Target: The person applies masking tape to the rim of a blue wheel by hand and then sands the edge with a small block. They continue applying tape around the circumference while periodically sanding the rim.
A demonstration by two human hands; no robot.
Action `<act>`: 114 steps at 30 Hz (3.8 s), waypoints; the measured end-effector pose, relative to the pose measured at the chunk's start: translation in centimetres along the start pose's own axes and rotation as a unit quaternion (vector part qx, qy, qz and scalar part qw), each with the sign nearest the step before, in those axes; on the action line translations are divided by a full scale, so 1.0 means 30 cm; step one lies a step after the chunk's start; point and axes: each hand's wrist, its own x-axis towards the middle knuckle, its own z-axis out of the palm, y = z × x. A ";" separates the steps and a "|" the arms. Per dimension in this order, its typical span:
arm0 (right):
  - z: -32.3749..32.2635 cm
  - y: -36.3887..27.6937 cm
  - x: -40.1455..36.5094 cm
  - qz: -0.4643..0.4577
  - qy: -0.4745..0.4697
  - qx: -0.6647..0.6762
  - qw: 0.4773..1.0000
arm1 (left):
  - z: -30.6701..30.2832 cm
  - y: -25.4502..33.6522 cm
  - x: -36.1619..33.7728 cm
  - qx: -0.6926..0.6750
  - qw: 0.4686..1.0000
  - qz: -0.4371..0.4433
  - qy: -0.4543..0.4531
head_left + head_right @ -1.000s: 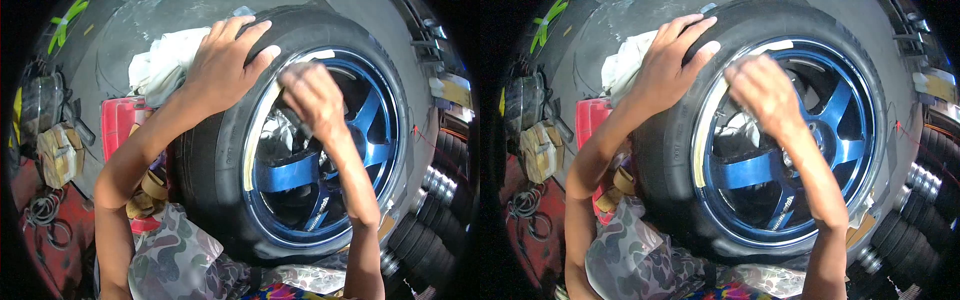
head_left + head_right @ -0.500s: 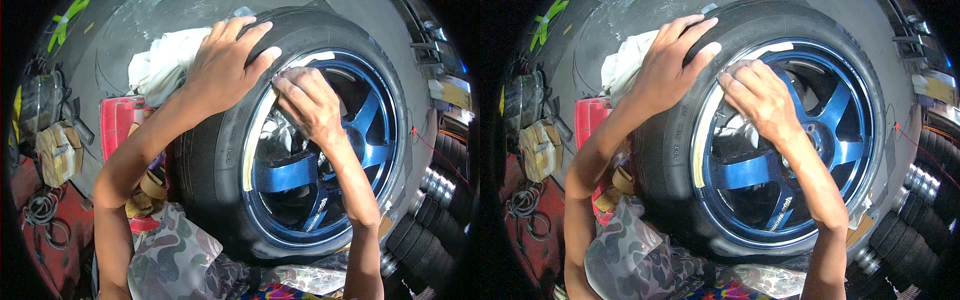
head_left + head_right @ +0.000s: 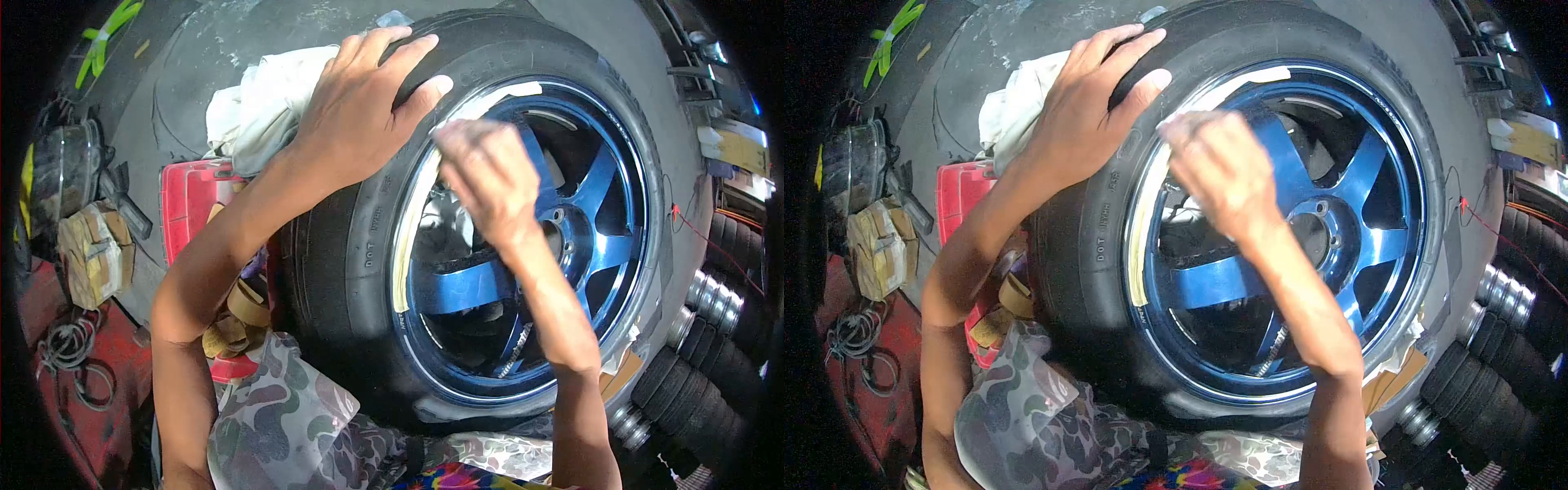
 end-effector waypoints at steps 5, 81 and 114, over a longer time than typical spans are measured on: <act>0.003 0.053 0.007 0.014 0.029 -0.062 0.998 | 0.004 0.006 -0.003 -0.002 1.000 -0.005 -0.005; -0.003 0.088 -0.155 0.358 0.272 0.366 0.815 | -0.078 0.034 0.055 0.058 0.941 0.236 -0.234; -0.788 -0.221 -0.708 0.547 0.074 0.111 0.826 | 0.041 0.368 -0.233 0.159 0.865 0.170 -0.445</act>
